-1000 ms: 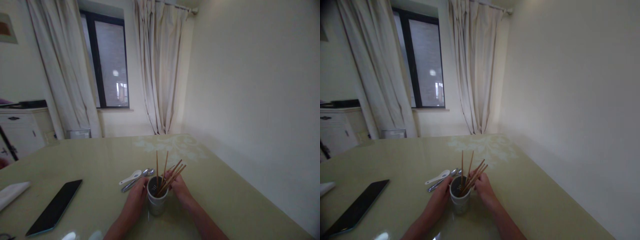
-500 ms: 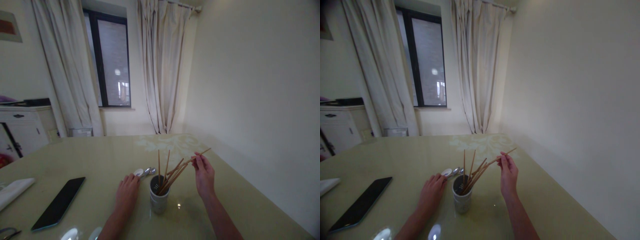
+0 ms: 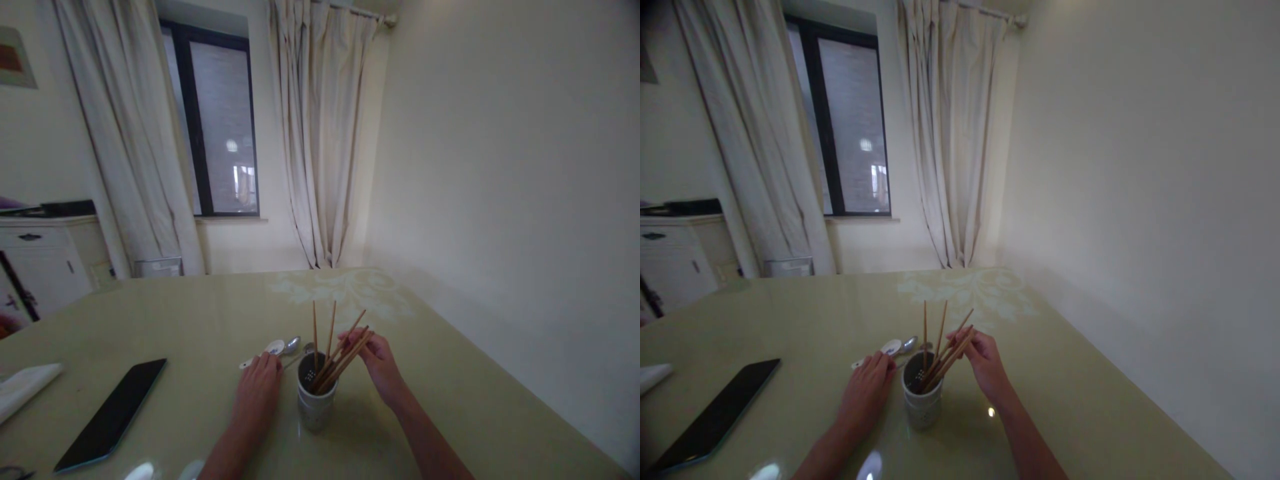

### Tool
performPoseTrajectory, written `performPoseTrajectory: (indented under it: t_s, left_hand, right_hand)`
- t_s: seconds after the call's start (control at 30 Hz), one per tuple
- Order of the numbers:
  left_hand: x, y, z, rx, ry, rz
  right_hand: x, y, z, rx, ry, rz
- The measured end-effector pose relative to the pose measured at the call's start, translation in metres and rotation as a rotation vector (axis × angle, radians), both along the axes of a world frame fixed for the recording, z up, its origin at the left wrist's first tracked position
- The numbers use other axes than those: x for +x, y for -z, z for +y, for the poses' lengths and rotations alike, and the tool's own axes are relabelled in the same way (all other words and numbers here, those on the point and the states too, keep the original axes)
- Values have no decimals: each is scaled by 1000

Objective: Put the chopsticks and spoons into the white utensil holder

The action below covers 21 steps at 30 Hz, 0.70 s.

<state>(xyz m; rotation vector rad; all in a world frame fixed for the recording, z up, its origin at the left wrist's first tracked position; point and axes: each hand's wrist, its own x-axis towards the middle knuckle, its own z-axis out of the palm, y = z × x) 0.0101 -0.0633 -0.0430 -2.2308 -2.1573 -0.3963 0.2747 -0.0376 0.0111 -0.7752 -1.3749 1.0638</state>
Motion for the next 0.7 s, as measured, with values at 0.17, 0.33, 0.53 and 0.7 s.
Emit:
performPoseTrajectory:
  t_s: [0.17, 0.33, 0.53, 0.7]
  left_hand:
    - [4, 3, 0, -10, 35, -247]
    - [7, 10, 4, 87, 51, -655]
    - [19, 7, -2, 114, 269, -925]
    - [17, 2, -2, 122, 273, -835]
  right_hand:
    - [-5, 6, 0, -30, -67, -61]
    - [-21, 27, 5, -163, -23, -13]
    - [-41, 49, 12, -213, -3, -20]
    - [-30, 36, 16, -144, 170, 42]
